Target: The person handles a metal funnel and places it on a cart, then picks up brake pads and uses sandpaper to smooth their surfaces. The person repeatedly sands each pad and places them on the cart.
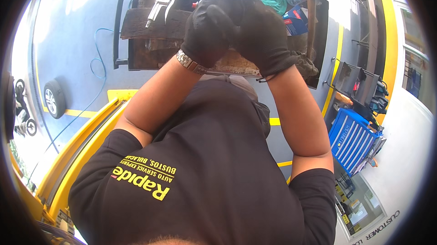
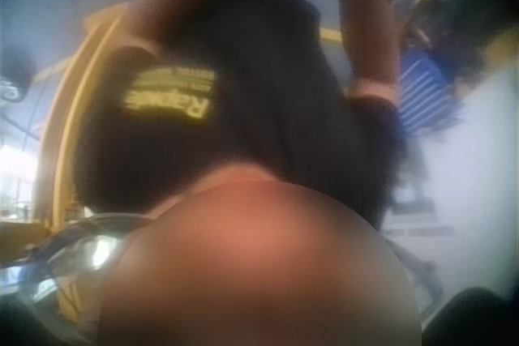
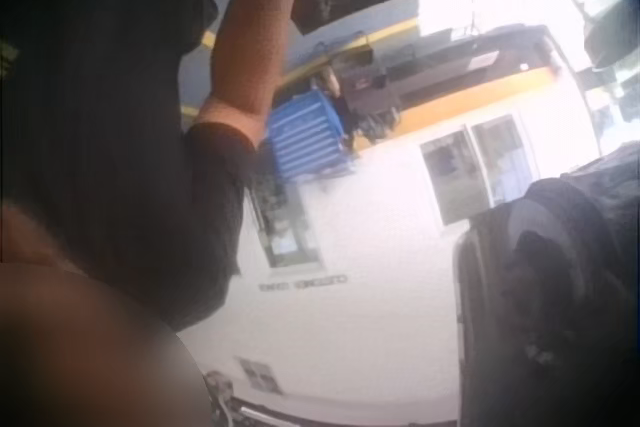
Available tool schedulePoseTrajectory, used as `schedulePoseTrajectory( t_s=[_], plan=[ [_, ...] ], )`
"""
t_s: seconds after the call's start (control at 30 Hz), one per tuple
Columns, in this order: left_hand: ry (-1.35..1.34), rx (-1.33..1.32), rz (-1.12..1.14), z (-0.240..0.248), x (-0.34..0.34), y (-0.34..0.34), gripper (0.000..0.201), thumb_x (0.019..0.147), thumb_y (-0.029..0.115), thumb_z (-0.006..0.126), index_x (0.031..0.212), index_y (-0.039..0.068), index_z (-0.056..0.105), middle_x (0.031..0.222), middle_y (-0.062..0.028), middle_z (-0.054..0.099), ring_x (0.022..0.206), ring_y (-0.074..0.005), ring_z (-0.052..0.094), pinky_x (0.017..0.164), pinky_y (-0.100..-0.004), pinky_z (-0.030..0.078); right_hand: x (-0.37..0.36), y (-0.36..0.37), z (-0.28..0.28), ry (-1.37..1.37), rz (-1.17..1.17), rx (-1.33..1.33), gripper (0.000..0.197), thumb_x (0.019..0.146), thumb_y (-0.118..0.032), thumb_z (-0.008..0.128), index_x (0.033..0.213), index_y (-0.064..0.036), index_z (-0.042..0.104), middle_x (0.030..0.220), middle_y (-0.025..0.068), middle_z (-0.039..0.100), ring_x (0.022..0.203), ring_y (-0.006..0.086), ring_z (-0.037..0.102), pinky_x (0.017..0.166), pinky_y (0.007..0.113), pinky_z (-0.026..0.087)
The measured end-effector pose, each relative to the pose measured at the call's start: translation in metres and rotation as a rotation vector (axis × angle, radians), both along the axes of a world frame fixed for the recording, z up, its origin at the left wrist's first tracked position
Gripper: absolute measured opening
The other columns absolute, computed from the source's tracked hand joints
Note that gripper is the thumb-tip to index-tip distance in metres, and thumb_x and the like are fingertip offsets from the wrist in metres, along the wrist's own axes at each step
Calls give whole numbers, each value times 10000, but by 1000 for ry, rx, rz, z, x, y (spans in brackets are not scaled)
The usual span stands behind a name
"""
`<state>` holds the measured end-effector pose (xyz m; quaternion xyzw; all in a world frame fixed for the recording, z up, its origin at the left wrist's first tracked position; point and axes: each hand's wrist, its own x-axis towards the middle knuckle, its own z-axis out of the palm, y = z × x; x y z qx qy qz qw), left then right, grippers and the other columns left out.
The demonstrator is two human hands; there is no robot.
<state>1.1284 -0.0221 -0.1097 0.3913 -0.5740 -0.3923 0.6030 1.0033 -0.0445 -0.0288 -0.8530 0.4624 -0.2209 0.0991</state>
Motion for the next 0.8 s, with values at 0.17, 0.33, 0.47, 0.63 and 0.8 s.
schedulePoseTrajectory(
  t_s=[0.17, 0.33, 0.47, 0.63, 0.8],
  plan=[
    [-381, -192, 150, -28, -4, -15, 449, 1073, 140, 441, 1462, -70, 518, 1389, -250, 635, 1275, -372, 633, 1106, -412, 493, 1, 8, 13, 129, -189, 342, 718, 1043, -483, 605, 1560, -5, 459, 1108, 319, 732, 1023, 463, 733, 819, 505, 583],
    [-478, -157, 132, -44, -8, -20, 469, 1081, 179, 455, 1473, -73, 513, 1419, -283, 608, 1327, -441, 584, 1167, -457, 438, -11, 26, -32, -1, -83, 131, 566, 1057, -297, 638, 1520, 3, 511, 965, 246, 750, 797, 360, 738, 734, 428, 580],
    [-569, -271, 195, -43, -10, -24, 442, 1114, 224, 430, 1434, -60, 540, 1382, -253, 623, 1305, -439, 578, 1166, -477, 432, -5, 25, -38, -404, -257, 389, 558, 988, -323, 715, 1433, -12, 588, 860, 259, 733, 766, 414, 742, 711, 462, 582],
    [-80, -69, -45, -46, -14, -19, 435, 1124, 265, 434, 1405, -43, 558, 1346, -226, 635, 1244, -444, 612, 1189, -479, 421, -14, 17, -55, -351, -157, 249, 423, 997, -281, 725, 1332, -28, 676, 872, 198, 748, 750, 298, 751, 713, 393, 572],
    [-551, -147, 18, -42, -4, -25, 501, 1093, 274, 488, 1465, -61, 510, 1451, -317, 565, 1328, -503, 567, 1220, -499, 392, -7, 29, -38, -424, -160, 247, 396, 1017, -270, 710, 1320, -17, 680, 849, 151, 740, 710, 228, 711, 691, 361, 565]
  ],
)
